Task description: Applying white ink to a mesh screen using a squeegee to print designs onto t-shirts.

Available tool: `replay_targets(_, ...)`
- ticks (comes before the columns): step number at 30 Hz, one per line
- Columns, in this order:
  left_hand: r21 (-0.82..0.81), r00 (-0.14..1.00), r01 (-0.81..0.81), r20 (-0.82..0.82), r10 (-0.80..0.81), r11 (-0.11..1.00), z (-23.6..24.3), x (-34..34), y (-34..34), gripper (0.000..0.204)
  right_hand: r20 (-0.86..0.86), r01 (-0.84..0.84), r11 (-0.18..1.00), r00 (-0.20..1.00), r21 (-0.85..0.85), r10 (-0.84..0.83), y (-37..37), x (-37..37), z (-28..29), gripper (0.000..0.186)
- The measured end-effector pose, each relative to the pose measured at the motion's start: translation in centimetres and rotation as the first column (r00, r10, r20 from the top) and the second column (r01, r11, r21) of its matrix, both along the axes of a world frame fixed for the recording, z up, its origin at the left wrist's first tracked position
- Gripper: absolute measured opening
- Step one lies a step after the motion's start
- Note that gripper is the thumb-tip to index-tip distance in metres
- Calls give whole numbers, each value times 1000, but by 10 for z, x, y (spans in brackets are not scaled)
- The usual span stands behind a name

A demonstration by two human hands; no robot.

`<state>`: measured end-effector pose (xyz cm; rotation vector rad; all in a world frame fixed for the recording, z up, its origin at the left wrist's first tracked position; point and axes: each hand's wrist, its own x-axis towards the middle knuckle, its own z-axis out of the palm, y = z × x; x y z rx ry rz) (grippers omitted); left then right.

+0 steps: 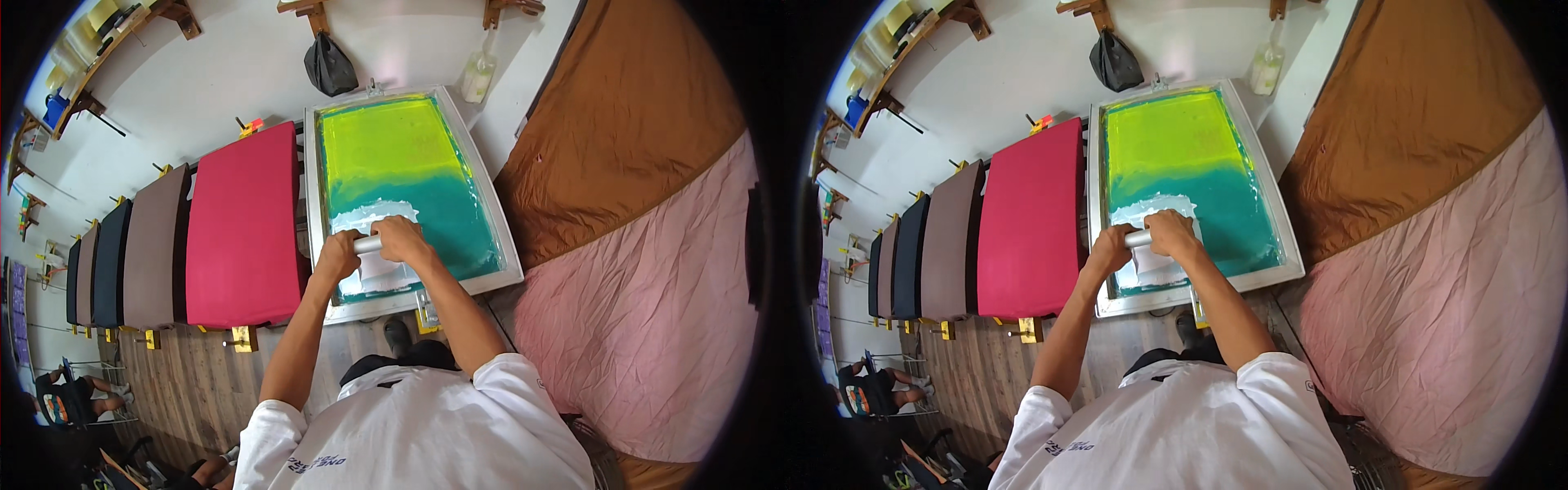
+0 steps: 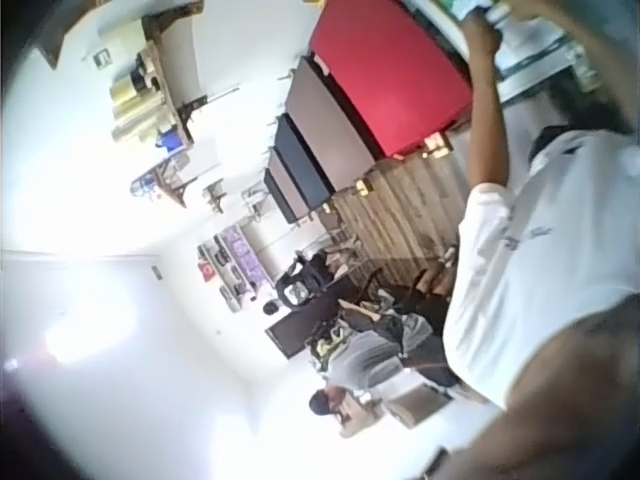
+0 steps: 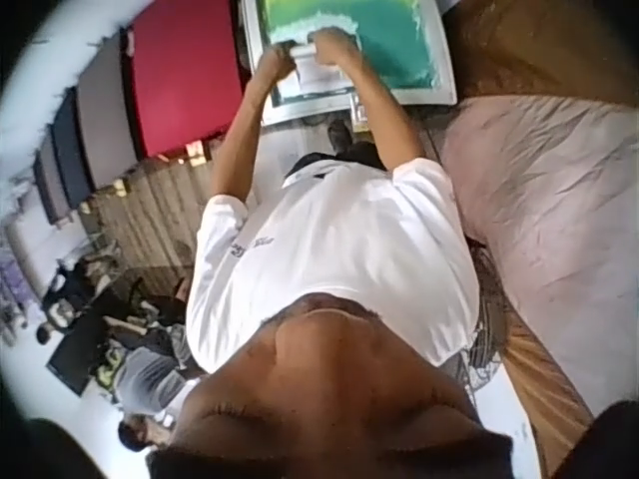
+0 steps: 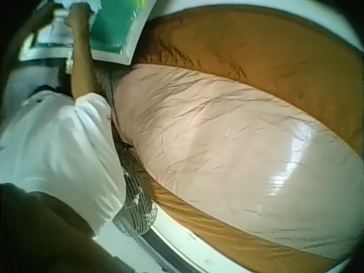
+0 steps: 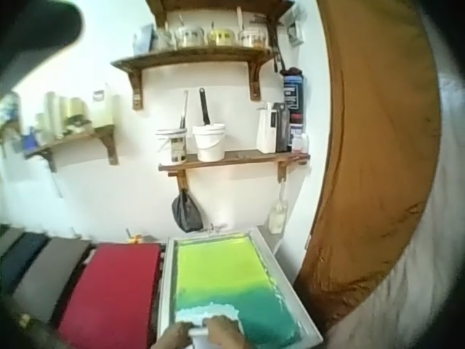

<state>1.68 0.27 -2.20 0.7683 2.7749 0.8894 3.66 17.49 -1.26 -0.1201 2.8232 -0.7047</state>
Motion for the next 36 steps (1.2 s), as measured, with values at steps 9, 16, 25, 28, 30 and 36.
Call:
replay_targets(9,-3,999,19,-29,-19,1000,1,28,-6,40,-51,45,999,998,10,-44,-9,29,-10,28)
replay_targets(16,-50,1000,2,10,-2,999,-1,52,-8,39,-44,27,997,999,66,-24,-11,59,2,33)
replay_targets(25,-48,993,-3,-118,-2,999,-7,19,3,32,-52,28,999,998,45,-26,5,25,6,30)
replay_targets(28,44,985,-14,-169,21,999,-43,43,-4,40,-175,-12,987,984,162,40,-5,49,-23,41)
replay_targets(30,21,991,-29,-127,31,999,-26,81,-7,42,-182,-3,998,983,61,14,-13,90,-19,47)
replay_targets(36,-175,993,-76,-99,59,982,17,36,6,30,-6,-92,993,996,72,93,5,31,29,37)
